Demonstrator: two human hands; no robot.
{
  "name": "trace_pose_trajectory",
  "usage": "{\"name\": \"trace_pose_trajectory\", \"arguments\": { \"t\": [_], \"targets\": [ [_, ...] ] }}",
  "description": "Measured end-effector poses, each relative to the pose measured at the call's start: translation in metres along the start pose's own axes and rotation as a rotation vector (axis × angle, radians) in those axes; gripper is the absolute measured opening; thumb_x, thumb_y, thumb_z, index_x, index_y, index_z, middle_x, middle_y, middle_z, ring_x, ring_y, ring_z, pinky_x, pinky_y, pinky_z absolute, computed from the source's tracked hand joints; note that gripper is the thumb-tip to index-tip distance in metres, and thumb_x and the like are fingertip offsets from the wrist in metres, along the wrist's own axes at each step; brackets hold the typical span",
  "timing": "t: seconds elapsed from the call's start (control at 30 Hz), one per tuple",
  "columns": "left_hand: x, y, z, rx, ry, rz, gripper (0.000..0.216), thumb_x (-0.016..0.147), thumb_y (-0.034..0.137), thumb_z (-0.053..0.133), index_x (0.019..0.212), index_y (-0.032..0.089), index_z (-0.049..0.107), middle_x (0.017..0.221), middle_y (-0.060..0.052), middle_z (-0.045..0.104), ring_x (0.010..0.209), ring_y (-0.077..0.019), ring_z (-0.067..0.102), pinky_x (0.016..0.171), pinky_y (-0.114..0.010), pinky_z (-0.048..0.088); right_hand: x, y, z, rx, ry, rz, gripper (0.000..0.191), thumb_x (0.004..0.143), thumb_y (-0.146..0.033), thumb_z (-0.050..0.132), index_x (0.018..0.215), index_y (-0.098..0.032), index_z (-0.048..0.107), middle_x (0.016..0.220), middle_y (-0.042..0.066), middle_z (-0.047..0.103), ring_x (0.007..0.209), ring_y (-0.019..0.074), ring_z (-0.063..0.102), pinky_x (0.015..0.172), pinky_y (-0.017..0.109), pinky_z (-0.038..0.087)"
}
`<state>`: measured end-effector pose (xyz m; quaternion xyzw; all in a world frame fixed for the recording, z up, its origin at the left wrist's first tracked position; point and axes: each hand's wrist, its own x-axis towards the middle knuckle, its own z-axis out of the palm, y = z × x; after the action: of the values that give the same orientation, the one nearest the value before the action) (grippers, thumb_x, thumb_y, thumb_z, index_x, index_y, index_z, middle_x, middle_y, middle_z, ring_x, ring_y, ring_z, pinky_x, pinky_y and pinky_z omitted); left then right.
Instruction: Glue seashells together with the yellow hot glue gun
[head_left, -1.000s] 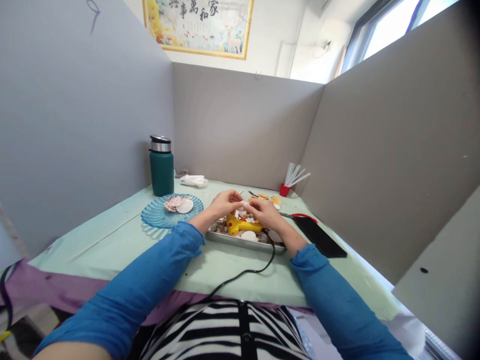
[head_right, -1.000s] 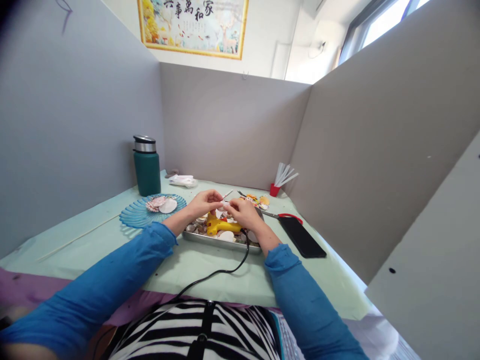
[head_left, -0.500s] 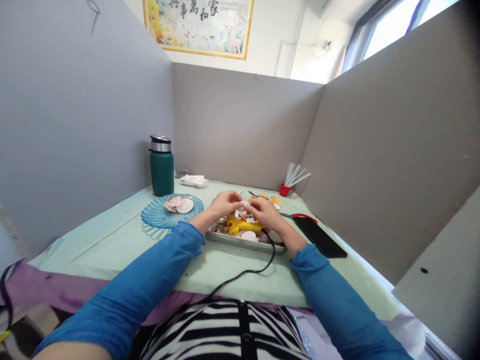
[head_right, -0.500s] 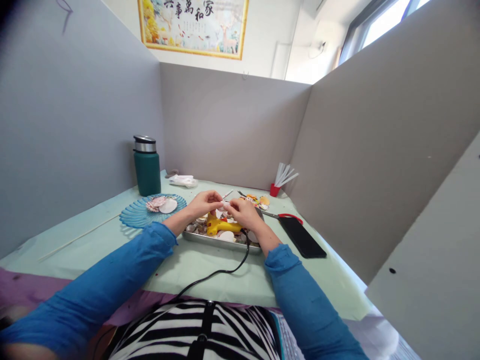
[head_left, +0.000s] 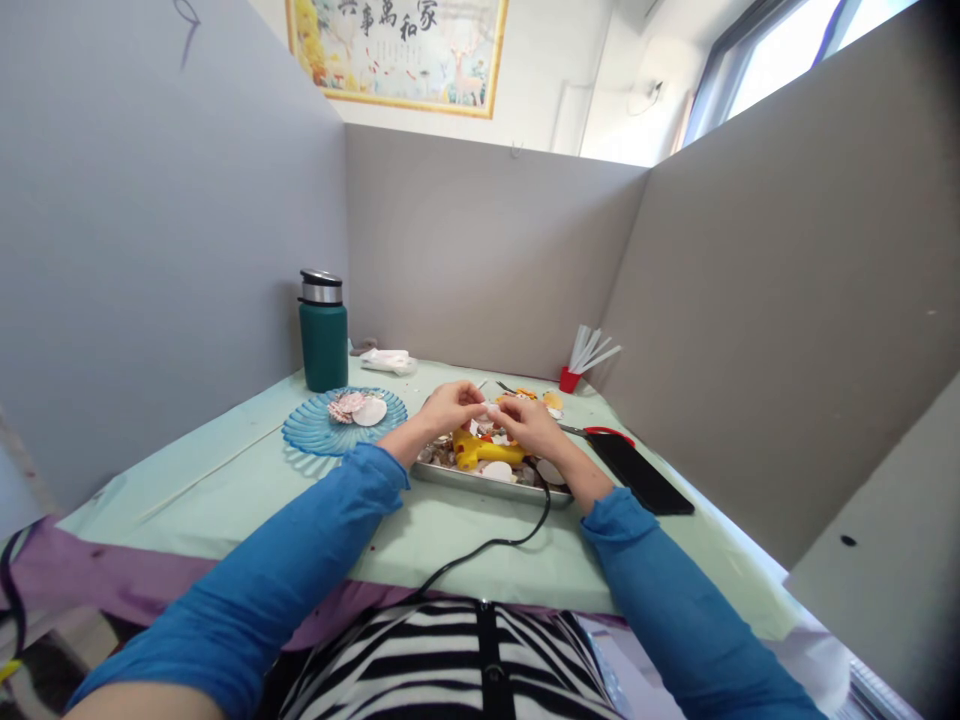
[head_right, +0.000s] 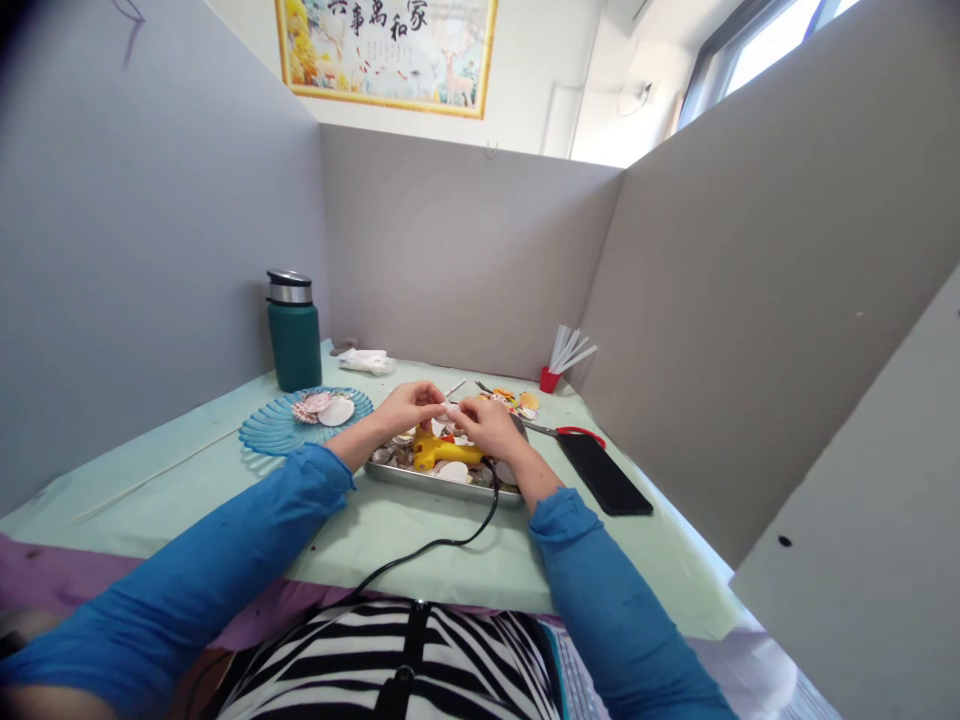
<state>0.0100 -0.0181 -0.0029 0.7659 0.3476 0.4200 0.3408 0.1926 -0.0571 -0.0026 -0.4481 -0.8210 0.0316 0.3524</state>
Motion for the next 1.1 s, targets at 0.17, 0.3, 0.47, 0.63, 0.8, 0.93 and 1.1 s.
{"name": "trace_pose_trajectory", "arguments": {
  "t": [0.17, 0.3, 0.47, 0.63, 0.8, 0.93, 1.1],
  "targets": [
    [0.0006, -0.0012, 0.0001, -0.044, -0.01, 0.008, 0.026, 0.071, 0.033, 0.069, 0.083, 0.014, 0.054, 0.063, 0.001, 0.062, 0.046, -0.0078, 0.056, 0.043, -0.016, 0.041, 0.0001, -0.0003, 0.0002, 0.006, -0.002, 0.008, 0.038, 0.089, -0.046, 0.044, 0.071, -0.016, 0.061, 0.061, -0.001, 0.056, 0.055, 0.01, 0.045, 0.052, 0.023, 0.029],
    [-0.0004, 0.0008, 0.0001, -0.063, -0.012, 0.013, 0.026, 0.071, 0.031, 0.069, 0.084, 0.014, 0.054, 0.065, 0.0, 0.063, 0.047, -0.008, 0.057, 0.044, -0.017, 0.042, 0.0003, 0.0007, 0.0006, -0.001, -0.001, -0.002, 0.039, 0.089, -0.046, 0.043, 0.071, -0.016, 0.06, 0.061, -0.001, 0.056, 0.055, 0.01, 0.045, 0.052, 0.023, 0.029],
    [-0.0019, 0.0033, 0.0, -0.07, -0.029, 0.003, 0.025, 0.072, 0.03, 0.067, 0.085, 0.014, 0.053, 0.066, 0.0, 0.063, 0.046, -0.0082, 0.057, 0.043, -0.017, 0.042, 0.0006, 0.0024, 0.0012, -0.008, 0.0, -0.004, 0.038, 0.089, -0.045, 0.044, 0.071, -0.017, 0.061, 0.061, -0.001, 0.056, 0.056, 0.01, 0.045, 0.052, 0.023, 0.03],
    [-0.0031, 0.0065, 0.0001, -0.068, -0.017, -0.001, 0.022, 0.072, 0.027, 0.066, 0.083, 0.014, 0.052, 0.065, 0.0, 0.062, 0.046, -0.0083, 0.057, 0.043, -0.017, 0.042, 0.0005, 0.0024, 0.0012, -0.004, 0.0, -0.006, 0.038, 0.089, -0.045, 0.043, 0.071, -0.017, 0.061, 0.062, -0.001, 0.056, 0.056, 0.0102, 0.045, 0.053, 0.023, 0.03],
    [-0.0033, 0.0071, 0.001, -0.076, -0.011, -0.005, 0.024, 0.071, 0.028, 0.068, 0.083, 0.014, 0.051, 0.063, 0.001, 0.062, 0.046, -0.0081, 0.056, 0.043, -0.017, 0.042, 0.0008, 0.0019, 0.0009, -0.009, 0.004, -0.006, 0.039, 0.089, -0.046, 0.044, 0.07, -0.016, 0.06, 0.061, -0.001, 0.055, 0.056, 0.0104, 0.045, 0.053, 0.023, 0.03],
    [-0.0034, 0.007, 0.001, -0.063, -0.016, -0.008, 0.022, 0.073, 0.029, 0.066, 0.082, 0.015, 0.051, 0.062, 0.002, 0.061, 0.045, -0.0086, 0.057, 0.042, -0.017, 0.041, 0.0007, 0.003, 0.0012, 0.001, 0.003, -0.007, 0.039, 0.089, -0.047, 0.043, 0.072, -0.016, 0.061, 0.062, 0.0, 0.056, 0.056, 0.0104, 0.045, 0.053, 0.023, 0.031],
    [-0.0031, 0.0051, 0.0002, -0.024, -0.019, -0.015, 0.022, 0.073, 0.031, 0.066, 0.081, 0.015, 0.053, 0.06, 0.002, 0.06, 0.046, -0.0096, 0.057, 0.043, -0.017, 0.042, 0.0001, 0.0028, 0.0013, -0.001, 0.001, -0.005, 0.04, 0.089, -0.047, 0.042, 0.07, -0.017, 0.06, 0.061, -0.001, 0.056, 0.056, 0.0102, 0.046, 0.053, 0.023, 0.031]
  ]
}}
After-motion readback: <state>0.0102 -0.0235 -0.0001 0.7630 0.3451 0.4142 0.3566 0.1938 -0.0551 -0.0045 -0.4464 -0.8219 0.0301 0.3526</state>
